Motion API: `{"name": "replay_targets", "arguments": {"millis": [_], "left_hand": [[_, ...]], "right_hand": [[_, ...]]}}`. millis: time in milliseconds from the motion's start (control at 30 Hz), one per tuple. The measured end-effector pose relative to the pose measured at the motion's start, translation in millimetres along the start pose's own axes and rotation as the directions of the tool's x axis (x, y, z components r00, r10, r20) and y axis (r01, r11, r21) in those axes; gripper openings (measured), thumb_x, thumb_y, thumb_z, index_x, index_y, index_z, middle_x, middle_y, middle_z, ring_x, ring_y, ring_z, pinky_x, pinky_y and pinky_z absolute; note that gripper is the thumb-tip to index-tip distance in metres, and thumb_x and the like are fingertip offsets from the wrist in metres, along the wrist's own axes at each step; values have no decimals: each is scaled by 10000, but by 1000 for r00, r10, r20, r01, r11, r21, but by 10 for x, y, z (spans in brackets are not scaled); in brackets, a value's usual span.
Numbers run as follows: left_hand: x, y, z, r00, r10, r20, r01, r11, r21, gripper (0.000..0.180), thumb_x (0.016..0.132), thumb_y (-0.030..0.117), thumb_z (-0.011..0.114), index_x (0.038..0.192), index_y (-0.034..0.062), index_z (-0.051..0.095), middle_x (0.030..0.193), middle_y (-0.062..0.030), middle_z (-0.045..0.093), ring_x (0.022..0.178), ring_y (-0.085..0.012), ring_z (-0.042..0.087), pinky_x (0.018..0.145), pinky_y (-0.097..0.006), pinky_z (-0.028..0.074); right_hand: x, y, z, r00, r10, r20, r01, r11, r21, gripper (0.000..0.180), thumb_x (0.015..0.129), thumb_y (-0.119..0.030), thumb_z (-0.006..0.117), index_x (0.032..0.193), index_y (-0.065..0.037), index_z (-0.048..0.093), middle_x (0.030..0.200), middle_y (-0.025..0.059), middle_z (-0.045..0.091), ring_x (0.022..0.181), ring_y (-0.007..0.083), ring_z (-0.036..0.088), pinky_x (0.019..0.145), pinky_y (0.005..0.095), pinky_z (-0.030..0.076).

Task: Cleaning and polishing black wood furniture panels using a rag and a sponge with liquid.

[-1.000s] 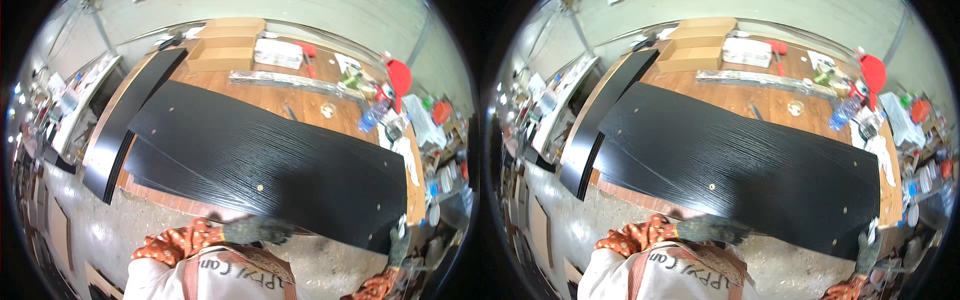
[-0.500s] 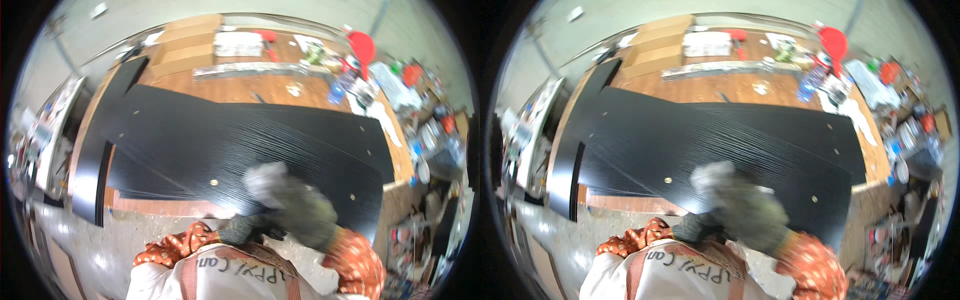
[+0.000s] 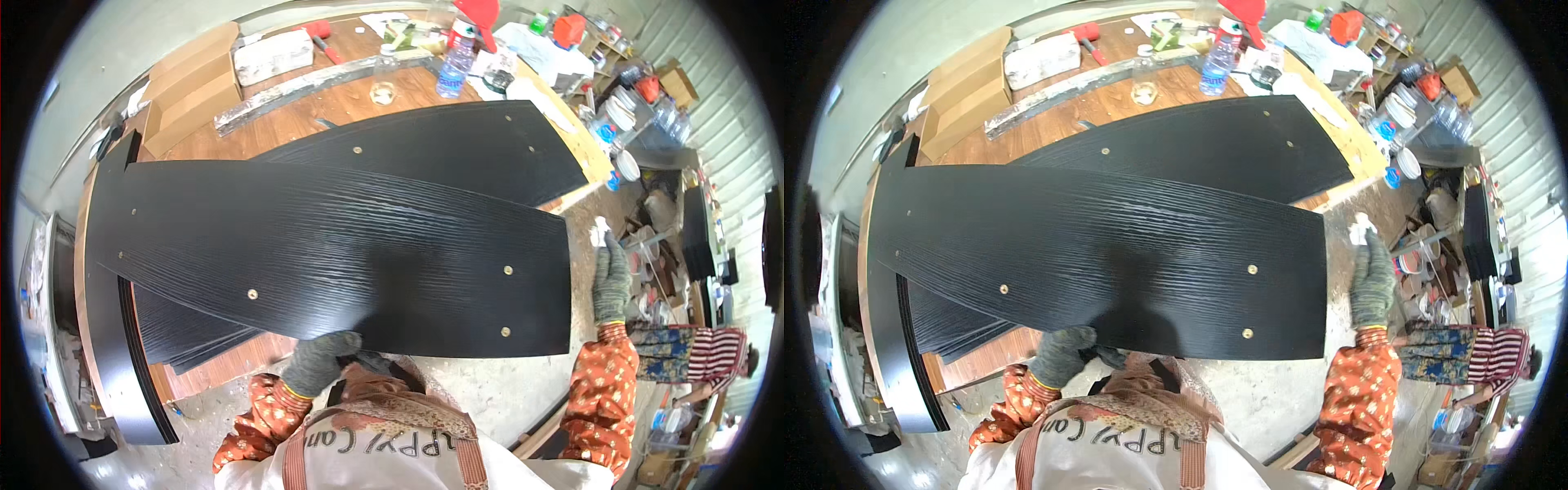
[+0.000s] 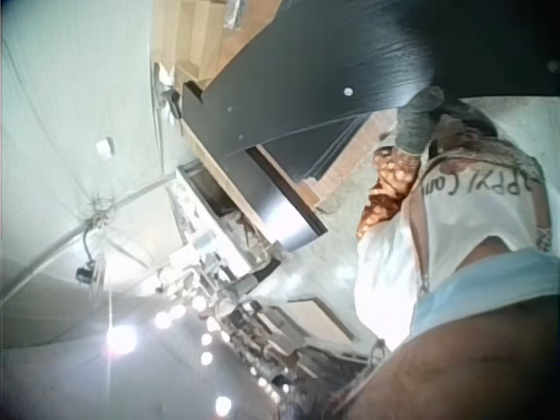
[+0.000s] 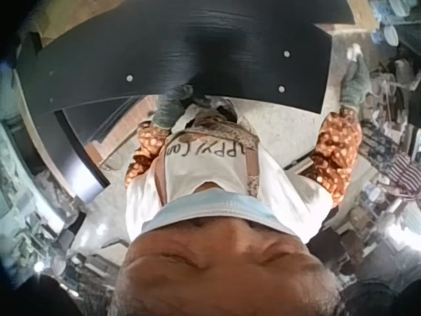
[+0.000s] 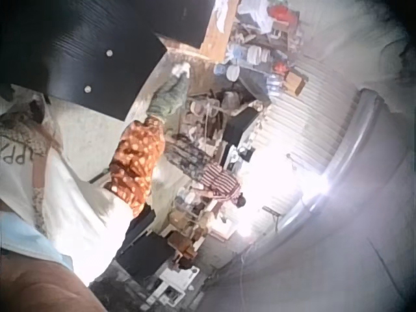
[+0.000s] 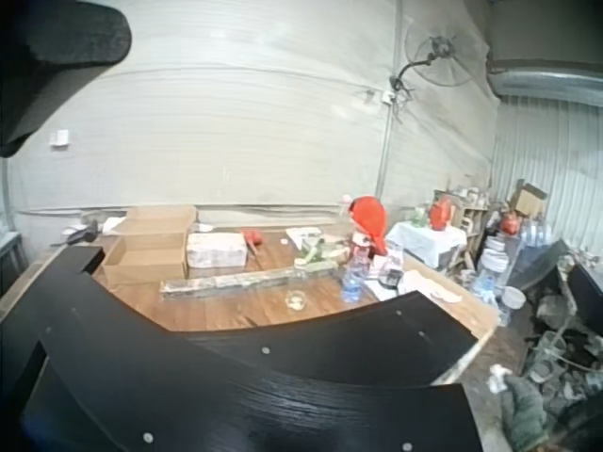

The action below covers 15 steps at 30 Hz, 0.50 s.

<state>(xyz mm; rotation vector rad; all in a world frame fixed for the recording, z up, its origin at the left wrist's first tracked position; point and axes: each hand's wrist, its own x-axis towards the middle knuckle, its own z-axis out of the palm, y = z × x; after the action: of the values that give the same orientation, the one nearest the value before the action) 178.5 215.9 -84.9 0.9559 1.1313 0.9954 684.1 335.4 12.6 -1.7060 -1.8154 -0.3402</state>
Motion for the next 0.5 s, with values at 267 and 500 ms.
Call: {"name": "replay_targets", "arguments": {"millis": [267, 500], "left_hand": [[-255, 8, -431, 975, 186, -121, -220, 749, -625, 188, 855, 154, 671, 1007, 47, 642, 894, -39, 662, 806, -223, 643, 715, -383, 564], [-577, 202, 1622, 829, 17, -559, -292, 865, -407, 377, 799, 152, 712, 1134, 18, 603, 1052, -61, 647, 966, -180, 634, 894, -345, 535]], "right_hand": [[47, -958, 285, 916, -306, 259, 268, 948, 173, 398, 922, -273, 608, 1295, -134, 583, 1247, 171, 602, 1158, 363, 547, 1013, 472, 411], [95, -838, 431, 863, -442, 246, 259, 804, 535, 397, 909, -253, 640, 1272, -101, 590, 1135, 176, 644, 1033, 354, 618, 915, 421, 486]]}}
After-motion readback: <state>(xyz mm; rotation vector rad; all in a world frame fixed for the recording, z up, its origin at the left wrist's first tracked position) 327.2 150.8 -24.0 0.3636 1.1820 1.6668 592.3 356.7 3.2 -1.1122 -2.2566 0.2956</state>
